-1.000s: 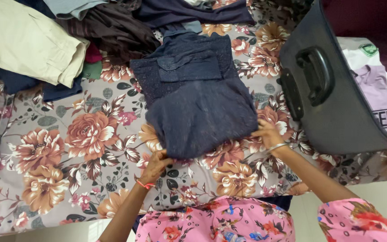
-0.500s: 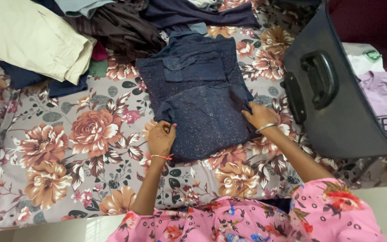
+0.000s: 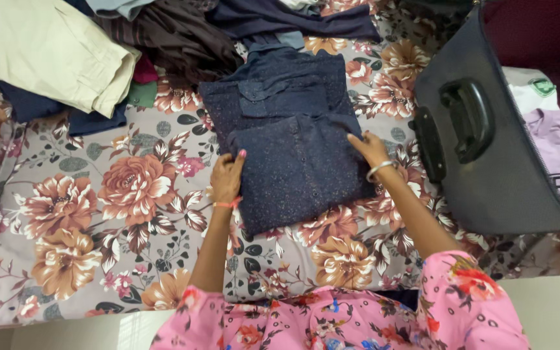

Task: The person folds a shirt and a pair of pants on a bed and places them into a suitcase.

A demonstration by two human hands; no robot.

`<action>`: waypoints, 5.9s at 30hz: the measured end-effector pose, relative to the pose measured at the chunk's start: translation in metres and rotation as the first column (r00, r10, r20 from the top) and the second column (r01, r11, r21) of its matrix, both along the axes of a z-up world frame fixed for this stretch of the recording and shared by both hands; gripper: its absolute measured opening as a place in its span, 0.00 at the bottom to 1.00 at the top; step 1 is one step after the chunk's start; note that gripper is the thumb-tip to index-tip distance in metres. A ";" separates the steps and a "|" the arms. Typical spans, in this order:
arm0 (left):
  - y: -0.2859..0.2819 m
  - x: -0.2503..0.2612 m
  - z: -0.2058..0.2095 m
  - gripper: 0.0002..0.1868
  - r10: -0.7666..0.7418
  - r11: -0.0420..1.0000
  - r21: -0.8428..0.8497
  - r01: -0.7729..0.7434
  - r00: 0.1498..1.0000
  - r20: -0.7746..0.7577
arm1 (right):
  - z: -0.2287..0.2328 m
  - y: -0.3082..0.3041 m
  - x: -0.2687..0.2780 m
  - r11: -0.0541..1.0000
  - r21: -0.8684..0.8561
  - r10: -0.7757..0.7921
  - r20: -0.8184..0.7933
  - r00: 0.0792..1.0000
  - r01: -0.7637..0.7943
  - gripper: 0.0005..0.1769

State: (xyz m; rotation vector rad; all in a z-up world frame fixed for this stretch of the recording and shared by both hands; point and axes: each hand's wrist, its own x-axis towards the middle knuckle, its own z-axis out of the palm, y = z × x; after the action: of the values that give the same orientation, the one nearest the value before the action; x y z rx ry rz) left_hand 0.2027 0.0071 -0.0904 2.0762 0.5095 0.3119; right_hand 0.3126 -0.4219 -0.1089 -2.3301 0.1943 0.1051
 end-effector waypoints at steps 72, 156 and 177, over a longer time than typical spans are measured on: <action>0.013 0.054 0.016 0.39 0.055 0.991 -0.132 -0.034 0.986 0.159 | -0.009 0.010 0.087 0.969 0.247 -0.077 0.193 0.978 0.028 0.38; 0.044 0.139 0.109 0.31 -0.175 0.645 -0.705 0.293 0.956 0.237 | 0.173 0.057 0.107 0.447 0.894 0.118 -0.030 0.993 -0.026 0.24; -0.076 -0.028 0.151 0.15 -0.414 0.811 0.542 0.221 0.871 0.264 | 0.076 0.028 -0.024 0.883 0.243 0.293 0.386 0.875 -0.402 0.22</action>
State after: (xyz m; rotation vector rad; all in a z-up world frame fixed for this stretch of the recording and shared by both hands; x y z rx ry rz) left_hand 0.1745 -0.0693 0.0606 2.4699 -0.1918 0.6728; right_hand 0.2889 -0.3941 -0.0332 -1.9959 -0.4005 -0.0826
